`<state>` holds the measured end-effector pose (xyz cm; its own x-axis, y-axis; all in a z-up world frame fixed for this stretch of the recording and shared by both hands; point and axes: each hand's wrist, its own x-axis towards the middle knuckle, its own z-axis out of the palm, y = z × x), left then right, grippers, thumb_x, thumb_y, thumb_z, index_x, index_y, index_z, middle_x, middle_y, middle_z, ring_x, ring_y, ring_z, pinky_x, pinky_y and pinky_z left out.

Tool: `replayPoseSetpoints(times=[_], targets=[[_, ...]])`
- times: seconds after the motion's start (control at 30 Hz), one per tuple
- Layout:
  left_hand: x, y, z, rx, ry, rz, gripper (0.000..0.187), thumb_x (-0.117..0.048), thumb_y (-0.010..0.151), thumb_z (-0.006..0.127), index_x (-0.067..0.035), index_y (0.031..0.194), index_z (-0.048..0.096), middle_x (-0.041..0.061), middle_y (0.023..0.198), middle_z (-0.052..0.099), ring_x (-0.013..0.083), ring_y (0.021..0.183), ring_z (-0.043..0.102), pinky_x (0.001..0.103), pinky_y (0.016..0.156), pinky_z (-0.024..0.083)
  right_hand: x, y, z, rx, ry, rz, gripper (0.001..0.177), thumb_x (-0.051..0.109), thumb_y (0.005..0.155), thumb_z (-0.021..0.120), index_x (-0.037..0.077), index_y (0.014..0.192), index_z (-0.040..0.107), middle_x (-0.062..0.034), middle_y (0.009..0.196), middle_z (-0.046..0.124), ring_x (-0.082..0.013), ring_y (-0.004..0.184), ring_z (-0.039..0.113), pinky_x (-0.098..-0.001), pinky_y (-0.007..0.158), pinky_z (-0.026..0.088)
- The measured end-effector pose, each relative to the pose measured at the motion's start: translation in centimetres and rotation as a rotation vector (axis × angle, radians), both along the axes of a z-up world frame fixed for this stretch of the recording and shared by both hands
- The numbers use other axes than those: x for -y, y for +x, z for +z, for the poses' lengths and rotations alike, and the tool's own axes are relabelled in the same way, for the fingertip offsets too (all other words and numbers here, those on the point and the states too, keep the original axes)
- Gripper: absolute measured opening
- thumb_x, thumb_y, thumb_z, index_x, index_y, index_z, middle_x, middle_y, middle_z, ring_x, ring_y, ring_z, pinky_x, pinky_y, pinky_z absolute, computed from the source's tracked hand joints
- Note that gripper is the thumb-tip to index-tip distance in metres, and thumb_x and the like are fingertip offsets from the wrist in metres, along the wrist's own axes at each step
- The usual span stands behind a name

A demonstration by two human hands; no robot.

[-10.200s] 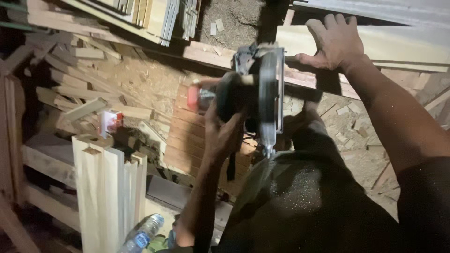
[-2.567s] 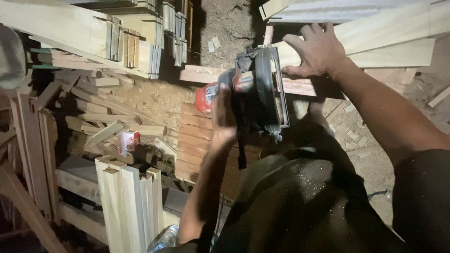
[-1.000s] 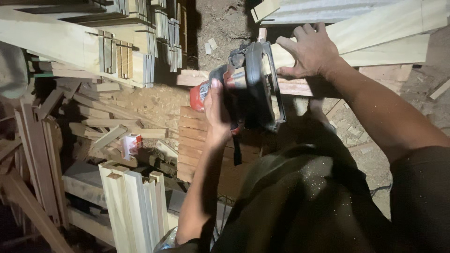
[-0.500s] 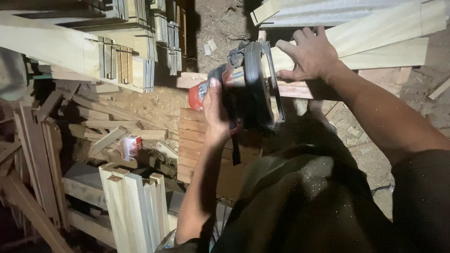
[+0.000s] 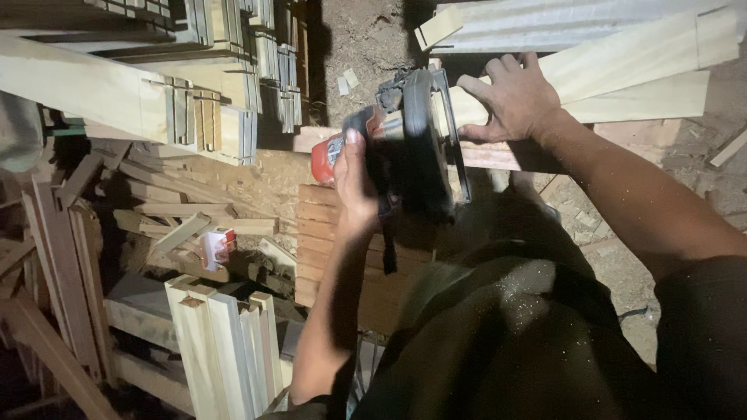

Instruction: The person uses a circular saw to cut multiple pieces of wood on a workbench. They repeatedly position each plank, cut it, and then stack the cut pieces to the side.

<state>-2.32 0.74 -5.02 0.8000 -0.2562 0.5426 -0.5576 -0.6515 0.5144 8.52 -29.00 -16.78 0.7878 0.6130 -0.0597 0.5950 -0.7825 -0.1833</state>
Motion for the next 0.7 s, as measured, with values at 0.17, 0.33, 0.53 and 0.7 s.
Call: replayPoseSetpoints(times=[0.17, 0.33, 0.53, 0.7], targets=[[-0.7, 1.1, -0.5, 0.112, 0.083, -0.043, 0.075, -0.022, 0.097, 0.068, 0.012, 0.152, 0.030, 0.039, 0.140, 0.050, 0.0480, 0.131, 0.056, 0.051, 0.116, 0.046, 0.2, -0.4, 0.1, 0.037, 0.007, -0.013, 0.090, 0.092, 0.083, 0.043, 0.027, 0.144, 0.051, -0.0198, 0.111, 0.062, -0.0349, 0.109, 0.060, -0.0571, 0.095, 0.042], [-0.9, 1.3, -0.4, -0.040, 0.041, -0.035, 0.060, -0.021, 0.110, 0.058, 0.008, 0.155, 0.032, 0.034, 0.146, 0.053, 0.0455, 0.135, 0.058, 0.048, 0.122, 0.045, 0.0, -0.3, 0.7, -0.012, -0.018, -0.016, 0.087, 0.090, 0.082, 0.045, 0.027, 0.142, 0.051, -0.0191, 0.109, 0.062, -0.0340, 0.106, 0.060, -0.0546, 0.093, 0.041], [0.0, 1.7, 1.0, -0.590, -0.190, 0.165, 0.046, -0.026, 0.118, 0.030, 0.000, 0.148, 0.053, 0.025, 0.127, 0.070, 0.0362, 0.115, 0.070, 0.042, 0.113, 0.051, 0.0, -0.1, 1.3, -0.022, -0.014, -0.020, 0.085, 0.085, 0.080, 0.050, 0.027, 0.142, 0.051, -0.0185, 0.108, 0.062, -0.0332, 0.106, 0.059, -0.0543, 0.094, 0.040], [0.6, 2.6, 2.4, -0.322, 0.040, 0.071, 0.058, -0.041, 0.122, 0.029, 0.009, 0.148, 0.046, 0.028, 0.134, 0.063, 0.0327, 0.119, 0.065, 0.041, 0.116, 0.047, -0.1, -0.1, 1.5, -0.020, -0.010, -0.022, 0.082, 0.084, 0.082, 0.050, 0.028, 0.141, 0.052, -0.0186, 0.110, 0.062, -0.0330, 0.107, 0.059, -0.0543, 0.093, 0.040]])
